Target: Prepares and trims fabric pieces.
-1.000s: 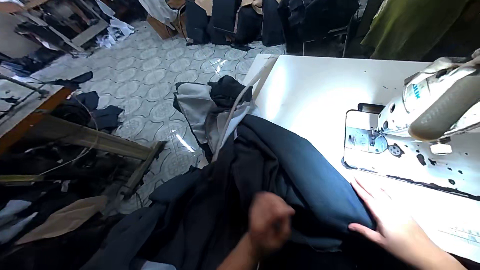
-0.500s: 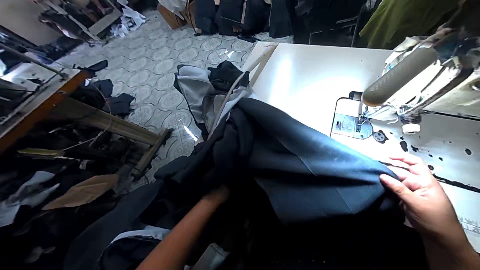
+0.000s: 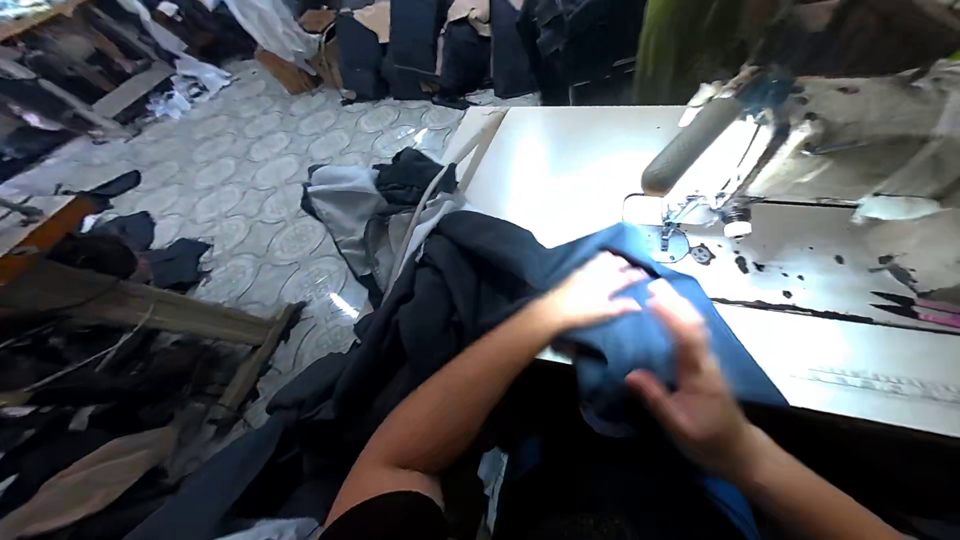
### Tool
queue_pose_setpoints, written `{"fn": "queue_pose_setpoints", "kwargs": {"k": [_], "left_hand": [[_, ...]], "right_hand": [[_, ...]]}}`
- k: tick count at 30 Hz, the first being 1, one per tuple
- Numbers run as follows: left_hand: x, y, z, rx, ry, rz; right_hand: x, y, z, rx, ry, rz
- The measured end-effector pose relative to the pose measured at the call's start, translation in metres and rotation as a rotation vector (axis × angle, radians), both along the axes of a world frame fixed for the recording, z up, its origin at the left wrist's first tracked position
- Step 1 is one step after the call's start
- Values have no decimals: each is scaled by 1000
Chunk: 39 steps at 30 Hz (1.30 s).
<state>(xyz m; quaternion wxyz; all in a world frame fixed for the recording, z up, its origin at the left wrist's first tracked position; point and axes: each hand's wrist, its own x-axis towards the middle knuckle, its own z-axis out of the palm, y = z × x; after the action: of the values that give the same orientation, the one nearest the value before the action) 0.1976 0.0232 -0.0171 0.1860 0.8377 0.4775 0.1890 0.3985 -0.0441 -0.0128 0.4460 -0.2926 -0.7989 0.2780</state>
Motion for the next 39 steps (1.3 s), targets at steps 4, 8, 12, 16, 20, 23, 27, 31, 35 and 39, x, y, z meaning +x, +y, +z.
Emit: {"fn": "queue_pose_setpoints", "kwargs": {"k": [4,8,12,16,20,23,27,31,35,39], "left_hand": [[-80,44,-7,-67,87,455],[-110,21,-10,-129,13,536],[-85,-40,1,-105,55,202],[-77,-82,8,104,200,25],[-116,-107,89,-104,491,238],[-124,-105,117,-234,522,247],[-9,-85,74,-101,147,-240],[19,-36,-20,51,199,-70],[-3,-28,-15,10,237,-1],[50,-57,8,158,197,-89]], "right_hand": [[16,-8,-22,-63,-587,-19],[71,30,-2,-227,-815,-172],[94,33,16,-228,-797,-343],[104,17,8,-372,-754,-317],[102,1,-16,-210,-611,-164],[80,-3,-36,-2,-540,-43],[71,21,-31,-3,-543,102],[124,43,-16,-95,-665,-123],[224,41,-9,-59,-696,-617],[294,27,22,-225,-675,-999]]}}
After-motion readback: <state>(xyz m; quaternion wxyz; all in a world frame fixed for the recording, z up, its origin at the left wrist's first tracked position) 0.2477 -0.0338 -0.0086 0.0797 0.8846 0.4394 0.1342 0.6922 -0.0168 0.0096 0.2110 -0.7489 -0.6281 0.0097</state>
